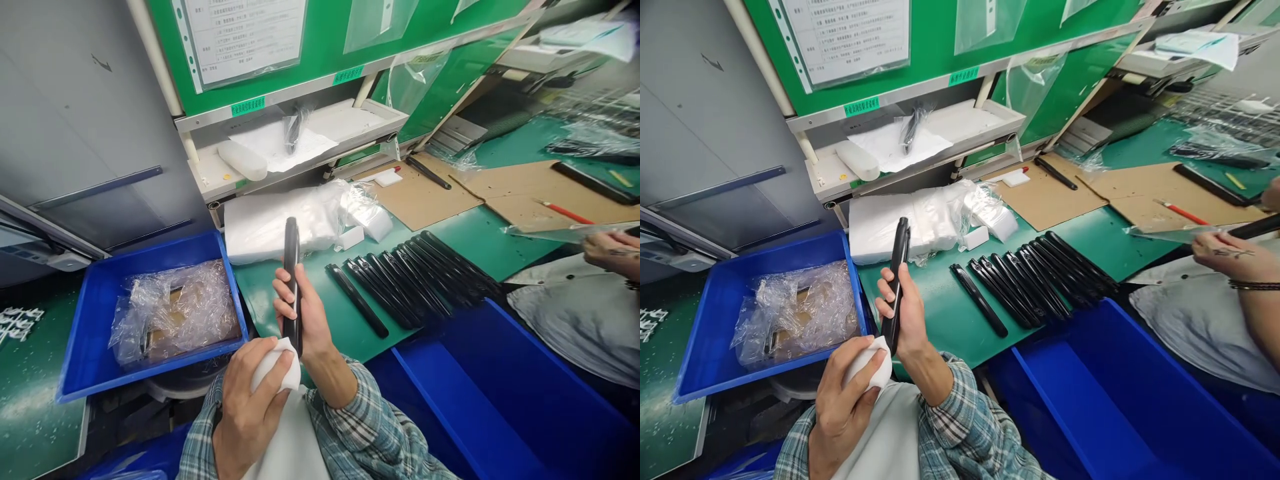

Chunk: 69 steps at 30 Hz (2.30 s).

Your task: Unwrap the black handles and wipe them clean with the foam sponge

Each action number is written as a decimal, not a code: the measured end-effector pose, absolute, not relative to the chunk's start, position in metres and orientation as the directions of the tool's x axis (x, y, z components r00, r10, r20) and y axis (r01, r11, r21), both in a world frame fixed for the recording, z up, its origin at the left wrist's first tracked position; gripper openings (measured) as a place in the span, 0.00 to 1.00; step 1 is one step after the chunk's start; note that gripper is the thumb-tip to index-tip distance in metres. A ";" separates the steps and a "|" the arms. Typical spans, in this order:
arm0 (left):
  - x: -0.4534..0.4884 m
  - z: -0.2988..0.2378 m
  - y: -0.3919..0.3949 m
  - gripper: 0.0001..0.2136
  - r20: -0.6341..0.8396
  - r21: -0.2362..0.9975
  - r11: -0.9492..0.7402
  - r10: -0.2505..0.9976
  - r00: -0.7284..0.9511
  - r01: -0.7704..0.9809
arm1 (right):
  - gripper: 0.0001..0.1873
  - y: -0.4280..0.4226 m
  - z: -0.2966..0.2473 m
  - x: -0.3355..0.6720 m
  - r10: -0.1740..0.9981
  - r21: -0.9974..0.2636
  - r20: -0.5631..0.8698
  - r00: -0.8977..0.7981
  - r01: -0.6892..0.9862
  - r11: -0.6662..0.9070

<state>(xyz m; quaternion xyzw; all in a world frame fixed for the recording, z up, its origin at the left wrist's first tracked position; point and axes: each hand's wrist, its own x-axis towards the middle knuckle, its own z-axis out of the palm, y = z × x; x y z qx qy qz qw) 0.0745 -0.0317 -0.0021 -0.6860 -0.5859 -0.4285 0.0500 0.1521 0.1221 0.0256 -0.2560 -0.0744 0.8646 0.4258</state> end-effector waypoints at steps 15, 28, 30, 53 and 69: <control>0.076 0.001 -0.035 0.17 0.641 0.457 -0.308 0.764 -0.069 0.835 | 0.24 0.117 0.034 0.158 0.832 -0.431 -0.339 -0.438 -0.714 -0.552; 0.077 -0.003 -0.031 0.15 0.629 0.453 -0.303 0.775 -0.060 0.839 | 0.24 0.120 0.030 0.159 0.841 -0.417 -0.341 -0.420 -0.734 -0.536; 0.078 -0.004 -0.030 0.15 0.630 0.452 -0.311 0.775 -0.053 0.836 | 0.23 0.120 0.029 0.161 0.842 -0.418 -0.341 -0.419 -0.735 -0.535; 0.076 -0.016 -0.029 0.18 0.611 0.555 -0.384 0.790 -0.048 0.738 | 0.03 0.127 0.014 0.169 0.761 -0.076 -0.401 -0.511 -0.809 -0.583; 0.086 -0.025 -0.038 0.24 0.234 0.971 -0.238 0.968 -0.094 -0.033 | 0.20 0.121 0.028 0.178 0.971 -0.546 -0.193 -0.142 -0.807 -0.226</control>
